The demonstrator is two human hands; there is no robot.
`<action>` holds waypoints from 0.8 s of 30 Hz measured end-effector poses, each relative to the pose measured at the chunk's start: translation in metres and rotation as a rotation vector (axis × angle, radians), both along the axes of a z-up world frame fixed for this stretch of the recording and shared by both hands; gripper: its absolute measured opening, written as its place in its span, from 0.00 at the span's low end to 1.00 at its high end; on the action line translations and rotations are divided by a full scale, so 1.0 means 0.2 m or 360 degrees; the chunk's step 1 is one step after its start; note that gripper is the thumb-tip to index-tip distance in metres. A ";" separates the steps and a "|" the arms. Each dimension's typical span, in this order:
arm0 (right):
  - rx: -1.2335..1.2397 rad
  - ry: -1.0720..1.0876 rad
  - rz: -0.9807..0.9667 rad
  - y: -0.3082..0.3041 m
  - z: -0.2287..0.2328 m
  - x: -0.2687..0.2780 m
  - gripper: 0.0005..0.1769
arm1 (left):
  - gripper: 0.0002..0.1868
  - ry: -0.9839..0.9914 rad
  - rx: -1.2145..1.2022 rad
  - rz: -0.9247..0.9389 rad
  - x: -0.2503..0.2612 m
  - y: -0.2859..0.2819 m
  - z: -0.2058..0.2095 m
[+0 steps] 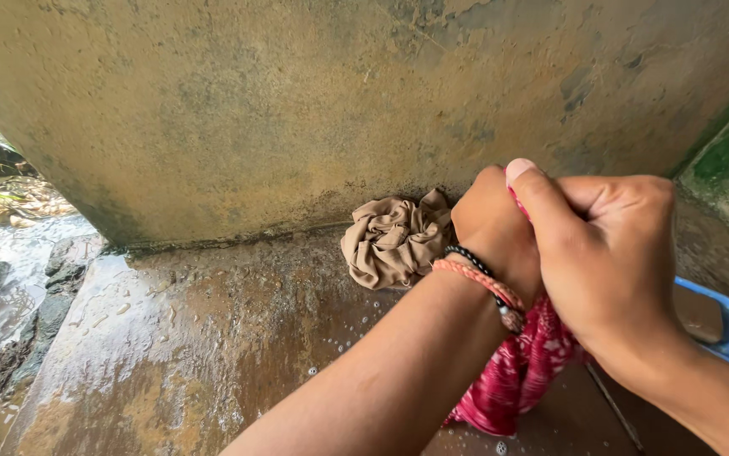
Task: The person washes clothes by applying bar soap to garments, scrubbing them on the floor, and wringing out the fabric by hand.
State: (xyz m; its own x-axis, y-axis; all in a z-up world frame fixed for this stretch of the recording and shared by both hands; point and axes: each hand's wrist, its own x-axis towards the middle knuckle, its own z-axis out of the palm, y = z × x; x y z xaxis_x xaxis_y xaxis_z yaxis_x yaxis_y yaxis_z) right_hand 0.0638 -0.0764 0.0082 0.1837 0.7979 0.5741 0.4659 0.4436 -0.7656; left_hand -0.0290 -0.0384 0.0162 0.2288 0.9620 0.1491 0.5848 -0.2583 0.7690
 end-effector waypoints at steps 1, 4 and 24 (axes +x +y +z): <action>0.0020 -0.0296 -0.0143 0.00 0.00 0.01 0.30 | 0.21 0.0001 0.0003 0.0003 0.01 0.00 0.02; 0.0014 0.0230 0.0110 0.13 0.06 0.03 0.25 | 0.25 -0.1874 -0.1412 0.0599 0.09 -0.02 0.10; -0.0387 -0.0041 0.0611 0.28 -0.30 0.44 0.31 | 0.50 -0.1970 -0.1546 -0.0136 -0.23 0.08 0.21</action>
State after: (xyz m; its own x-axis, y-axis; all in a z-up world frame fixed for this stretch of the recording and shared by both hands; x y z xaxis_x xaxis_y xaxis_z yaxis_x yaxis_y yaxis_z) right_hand 0.1516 -0.0205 -0.0524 -0.1634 0.9178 0.3619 0.3230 0.3964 -0.8594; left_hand -0.0757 -0.0219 0.0591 0.4945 0.7890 -0.3645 -0.4973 0.6008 0.6259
